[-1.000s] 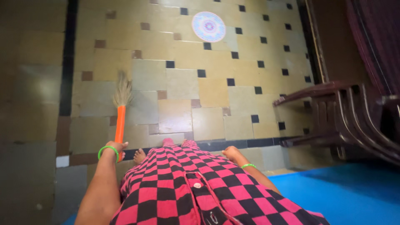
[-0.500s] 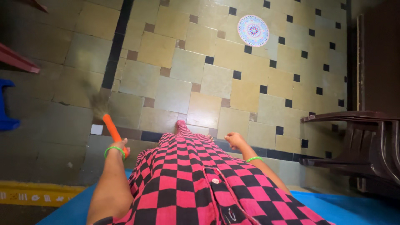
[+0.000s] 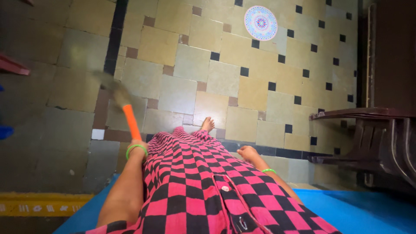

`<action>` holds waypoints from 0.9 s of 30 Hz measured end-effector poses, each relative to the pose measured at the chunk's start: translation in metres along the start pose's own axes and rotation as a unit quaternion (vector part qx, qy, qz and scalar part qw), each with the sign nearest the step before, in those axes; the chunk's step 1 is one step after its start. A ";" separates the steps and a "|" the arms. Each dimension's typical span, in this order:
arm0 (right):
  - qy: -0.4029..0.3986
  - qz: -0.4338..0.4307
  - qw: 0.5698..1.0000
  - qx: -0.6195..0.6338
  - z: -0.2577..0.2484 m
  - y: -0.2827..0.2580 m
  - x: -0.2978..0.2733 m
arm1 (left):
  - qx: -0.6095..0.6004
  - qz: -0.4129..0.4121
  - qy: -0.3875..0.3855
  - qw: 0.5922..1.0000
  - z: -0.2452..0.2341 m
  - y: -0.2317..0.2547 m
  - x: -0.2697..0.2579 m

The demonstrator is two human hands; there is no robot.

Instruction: The person sweeps the tiled and stone floors of a home using a handheld broom, moving through doorways and hallways.

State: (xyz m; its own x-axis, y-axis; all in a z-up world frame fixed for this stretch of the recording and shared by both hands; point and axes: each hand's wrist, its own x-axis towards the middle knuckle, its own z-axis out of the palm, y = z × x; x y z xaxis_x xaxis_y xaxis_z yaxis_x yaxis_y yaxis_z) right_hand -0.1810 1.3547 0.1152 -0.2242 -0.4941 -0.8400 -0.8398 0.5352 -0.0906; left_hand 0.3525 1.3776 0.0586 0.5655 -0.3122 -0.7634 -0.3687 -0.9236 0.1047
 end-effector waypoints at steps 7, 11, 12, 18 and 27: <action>0.072 -0.127 0.989 -0.009 -0.033 0.015 0.054 | 0.183 0.145 -0.033 0.972 0.005 0.105 -0.025; 0.021 -0.037 0.993 0.108 -0.082 0.001 0.079 | 0.286 0.227 -0.043 0.930 0.028 0.192 -0.034; 0.024 -0.020 0.987 0.155 -0.095 0.006 0.085 | 0.314 0.250 -0.047 0.915 0.037 0.216 -0.039; 0.069 0.005 0.971 0.229 -0.155 0.049 0.125 | 0.410 0.311 -0.056 0.856 0.050 0.340 -0.082; -0.027 0.117 0.921 0.371 -0.174 0.098 0.134 | 0.394 0.330 -0.049 0.857 0.053 0.409 -0.127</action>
